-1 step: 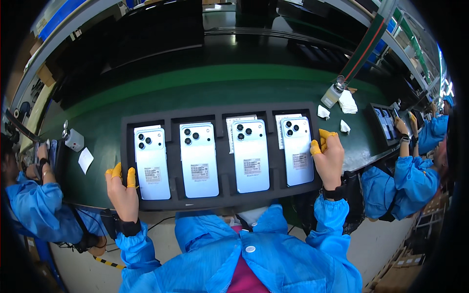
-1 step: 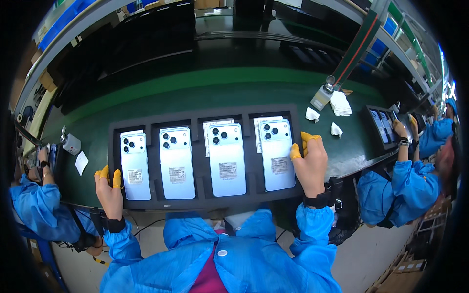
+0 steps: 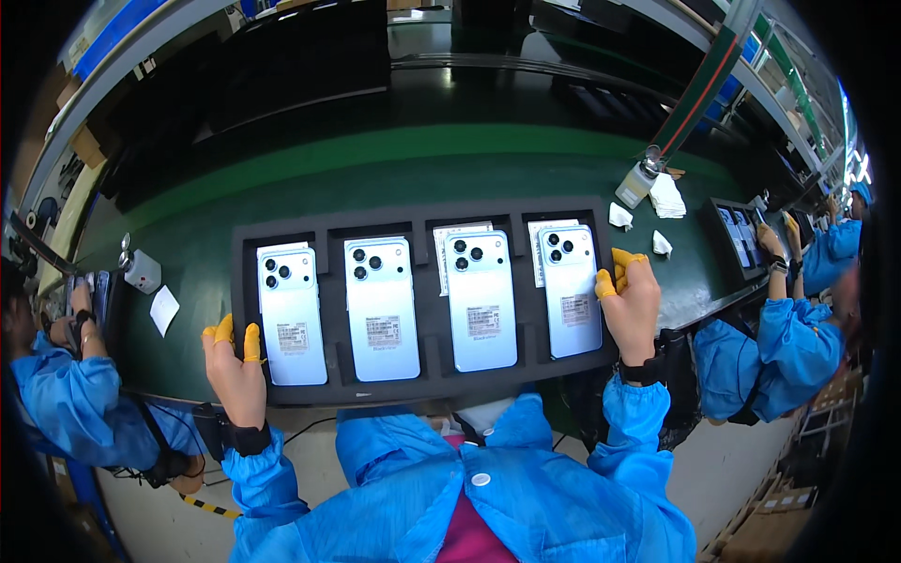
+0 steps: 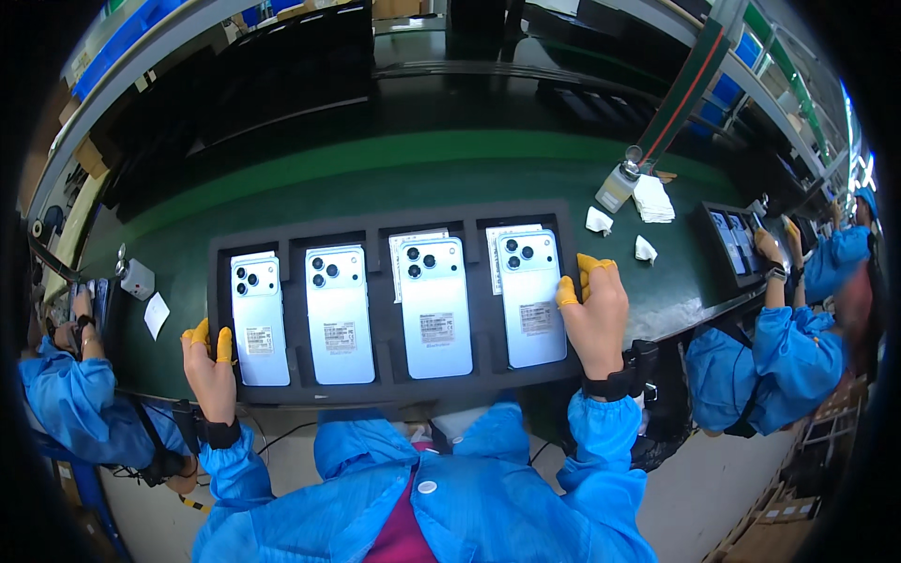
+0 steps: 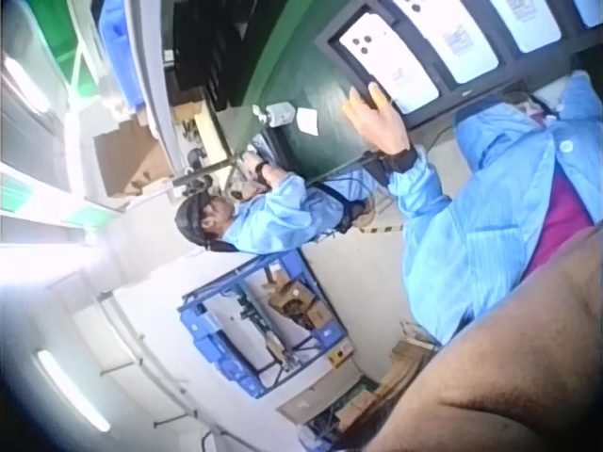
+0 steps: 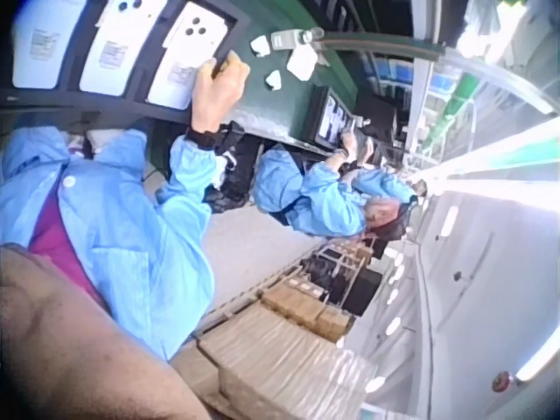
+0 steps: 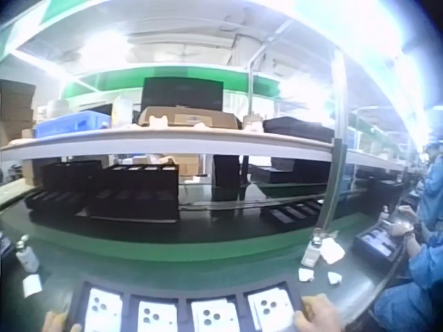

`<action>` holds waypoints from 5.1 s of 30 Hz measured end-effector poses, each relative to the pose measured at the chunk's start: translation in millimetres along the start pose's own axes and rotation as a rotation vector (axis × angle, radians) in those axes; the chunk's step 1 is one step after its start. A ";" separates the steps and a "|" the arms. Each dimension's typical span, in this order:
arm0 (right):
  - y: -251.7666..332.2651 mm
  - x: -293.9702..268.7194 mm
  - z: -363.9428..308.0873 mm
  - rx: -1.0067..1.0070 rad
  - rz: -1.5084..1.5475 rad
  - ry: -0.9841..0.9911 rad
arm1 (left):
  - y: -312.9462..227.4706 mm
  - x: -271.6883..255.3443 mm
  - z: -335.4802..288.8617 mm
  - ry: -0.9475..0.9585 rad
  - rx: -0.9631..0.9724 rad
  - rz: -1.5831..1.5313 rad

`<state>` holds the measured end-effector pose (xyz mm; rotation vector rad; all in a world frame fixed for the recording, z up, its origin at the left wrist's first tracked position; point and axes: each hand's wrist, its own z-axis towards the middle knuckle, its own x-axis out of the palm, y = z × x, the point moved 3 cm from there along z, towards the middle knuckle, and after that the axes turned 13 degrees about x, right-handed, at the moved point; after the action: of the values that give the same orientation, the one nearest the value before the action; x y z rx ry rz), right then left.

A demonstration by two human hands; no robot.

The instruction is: Cleaning and inspecting the rear surfaces and camera lenses of multiple smartphones on an assembly line conveyor.

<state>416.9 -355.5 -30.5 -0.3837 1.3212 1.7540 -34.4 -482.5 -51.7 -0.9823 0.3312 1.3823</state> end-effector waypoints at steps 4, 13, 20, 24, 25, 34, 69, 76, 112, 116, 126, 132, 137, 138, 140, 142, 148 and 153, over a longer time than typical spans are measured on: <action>-3.3 0.8 1.2 0.002 0.012 -0.006 | -1.1 1.8 1.9 0.007 0.044 0.010; 1.1 2.8 7.5 0.017 -0.040 0.025 | 7.0 8.7 2.2 0.038 0.052 0.020; 19.9 8.4 26.5 -0.093 -0.072 0.007 | -6.2 12.2 32.0 0.014 0.376 0.126; 45.8 37.4 43.4 -0.306 -0.041 0.324 | -34.6 31.2 63.3 0.299 0.342 -0.092; 43.9 48.8 48.3 -0.243 -0.096 0.373 | -41.4 42.8 68.7 0.334 0.369 -0.127; 43.2 71.1 38.7 -0.347 -0.351 0.246 | -45.1 80.5 79.9 0.385 0.446 -0.029; 136.0 150.3 50.9 -0.390 -0.077 0.306 | -143.3 138.4 112.4 0.314 0.396 -0.109; 90.3 73.0 74.7 -0.329 -0.011 0.342 | -127.4 136.3 117.4 0.112 0.522 -0.118; 127.5 107.6 -10.7 -0.612 -0.107 0.817 | -206.1 76.0 -12.7 0.678 1.307 -0.917; 120.5 119.7 -21.1 -0.707 -0.137 0.688 | -169.2 55.0 6.5 0.852 1.204 -0.842; 113.2 121.5 -1.2 -0.611 0.007 0.805 | -152.6 67.1 22.8 0.821 1.147 -0.776; 106.0 117.2 18.3 -0.220 0.058 0.965 | -149.0 105.8 8.0 0.675 1.127 -0.486; 140.7 53.7 75.3 -0.032 0.868 0.688 | -147.6 111.6 3.1 0.734 1.044 -0.503; 167.1 41.9 66.7 -0.197 0.645 0.540 | -150.6 110.5 4.8 0.688 1.066 -0.526; 199.9 64.1 39.1 -0.641 0.286 0.401 | -148.9 105.6 5.0 0.657 1.088 -0.540; 204.1 117.2 4.7 -0.803 0.218 0.528 | -150.0 98.1 5.5 0.710 1.084 -0.498; 200.5 149.0 -48.5 -0.725 -0.060 0.888 | -144.9 57.8 -9.9 0.914 1.025 -0.703; 192.0 163.6 -54.7 -0.866 -0.071 0.810 | -114.3 18.7 -2.8 0.776 0.995 -0.917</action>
<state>159.8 -337.9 -45.9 -1.7367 0.9216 2.1256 75.3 -459.2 -22.8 -0.6076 0.8937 -0.1104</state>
